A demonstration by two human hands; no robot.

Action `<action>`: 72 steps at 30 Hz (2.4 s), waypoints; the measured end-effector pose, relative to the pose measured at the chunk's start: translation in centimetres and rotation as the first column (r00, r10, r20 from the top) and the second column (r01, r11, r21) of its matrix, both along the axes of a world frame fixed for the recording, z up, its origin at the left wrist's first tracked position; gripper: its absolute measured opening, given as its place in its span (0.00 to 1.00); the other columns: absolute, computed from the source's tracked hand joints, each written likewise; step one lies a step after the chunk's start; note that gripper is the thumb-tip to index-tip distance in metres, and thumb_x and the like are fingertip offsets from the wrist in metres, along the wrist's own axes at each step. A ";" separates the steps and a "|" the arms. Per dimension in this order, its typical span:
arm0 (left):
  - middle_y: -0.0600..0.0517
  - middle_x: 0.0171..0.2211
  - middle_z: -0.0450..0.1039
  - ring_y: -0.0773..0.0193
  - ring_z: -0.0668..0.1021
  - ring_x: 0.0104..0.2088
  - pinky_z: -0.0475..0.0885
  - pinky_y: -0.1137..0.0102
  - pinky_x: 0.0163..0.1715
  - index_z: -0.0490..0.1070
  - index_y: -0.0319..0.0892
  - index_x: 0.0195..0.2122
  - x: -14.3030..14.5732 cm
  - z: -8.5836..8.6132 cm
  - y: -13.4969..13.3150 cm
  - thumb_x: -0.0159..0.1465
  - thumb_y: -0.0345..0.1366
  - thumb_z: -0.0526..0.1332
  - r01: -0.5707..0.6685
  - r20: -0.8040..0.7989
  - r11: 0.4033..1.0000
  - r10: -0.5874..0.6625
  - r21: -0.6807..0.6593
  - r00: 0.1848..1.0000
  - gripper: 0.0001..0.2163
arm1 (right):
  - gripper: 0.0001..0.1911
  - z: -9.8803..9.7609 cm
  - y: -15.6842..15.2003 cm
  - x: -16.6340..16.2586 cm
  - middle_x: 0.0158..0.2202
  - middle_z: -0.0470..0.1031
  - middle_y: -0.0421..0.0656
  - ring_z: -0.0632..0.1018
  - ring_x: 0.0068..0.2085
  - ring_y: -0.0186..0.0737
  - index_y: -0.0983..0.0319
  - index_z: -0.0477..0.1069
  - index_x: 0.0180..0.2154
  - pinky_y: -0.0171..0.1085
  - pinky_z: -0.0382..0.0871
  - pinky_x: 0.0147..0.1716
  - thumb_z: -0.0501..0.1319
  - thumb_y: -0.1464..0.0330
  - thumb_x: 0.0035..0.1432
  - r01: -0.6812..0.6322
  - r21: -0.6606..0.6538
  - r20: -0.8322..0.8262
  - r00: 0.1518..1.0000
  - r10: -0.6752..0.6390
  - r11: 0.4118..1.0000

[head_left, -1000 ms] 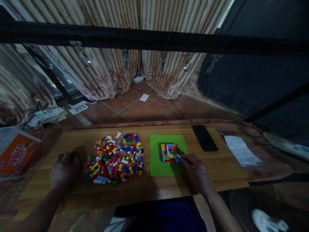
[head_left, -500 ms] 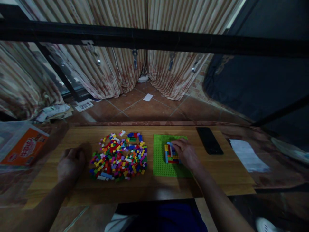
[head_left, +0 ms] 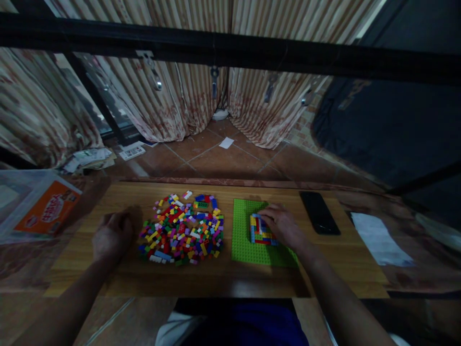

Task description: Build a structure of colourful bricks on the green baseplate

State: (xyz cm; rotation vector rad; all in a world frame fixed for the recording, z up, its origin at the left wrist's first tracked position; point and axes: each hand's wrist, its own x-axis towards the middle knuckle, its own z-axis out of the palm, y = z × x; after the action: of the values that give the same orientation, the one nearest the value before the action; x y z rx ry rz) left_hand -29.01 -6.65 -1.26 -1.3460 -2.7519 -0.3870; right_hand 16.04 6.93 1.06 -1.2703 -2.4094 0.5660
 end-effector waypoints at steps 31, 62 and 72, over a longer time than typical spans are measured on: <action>0.42 0.49 0.71 0.56 0.75 0.46 0.69 0.66 0.43 0.72 0.39 0.50 -0.2 -0.4 -0.1 0.67 0.40 0.50 0.014 -0.033 1.000 -0.015 -0.022 0.999 0.18 | 0.14 0.0 0.9 0.1 0.35 0.81 0.42 0.78 0.38 0.43 0.55 0.80 0.33 0.41 0.71 0.41 0.55 0.65 0.61 -0.052 -0.091 0.032 0.998 0.056 0.994; 0.41 0.50 0.71 0.54 0.76 0.47 0.71 0.64 0.45 0.73 0.40 0.50 -0.4 -0.8 -0.2 0.66 0.39 0.51 0.024 0.015 0.998 -0.025 0.054 1.000 0.17 | 0.19 -0.5 1.1 -0.7 0.35 0.81 0.41 0.80 0.37 0.45 0.58 0.79 0.32 0.41 0.71 0.39 0.56 0.54 0.59 0.135 -0.266 -0.106 0.980 -0.168 0.954; 0.43 0.48 0.72 0.54 0.76 0.45 0.71 0.64 0.44 0.73 0.40 0.48 -0.6 -1.4 -0.2 0.65 0.40 0.50 0.033 0.006 0.996 -0.034 0.077 0.999 0.17 | 0.16 -2.9 0.9 -0.9 0.36 0.79 0.42 0.78 0.39 0.43 0.58 0.79 0.27 0.40 0.70 0.41 0.61 0.54 0.53 0.134 -0.313 -0.263 0.939 -0.221 0.940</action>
State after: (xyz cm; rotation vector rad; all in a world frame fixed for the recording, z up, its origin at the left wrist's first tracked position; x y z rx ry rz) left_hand -29.65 -6.89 -2.68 -1.3770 -2.6934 -0.4952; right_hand 15.15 7.86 -1.81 -1.3909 -1.9917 1.0069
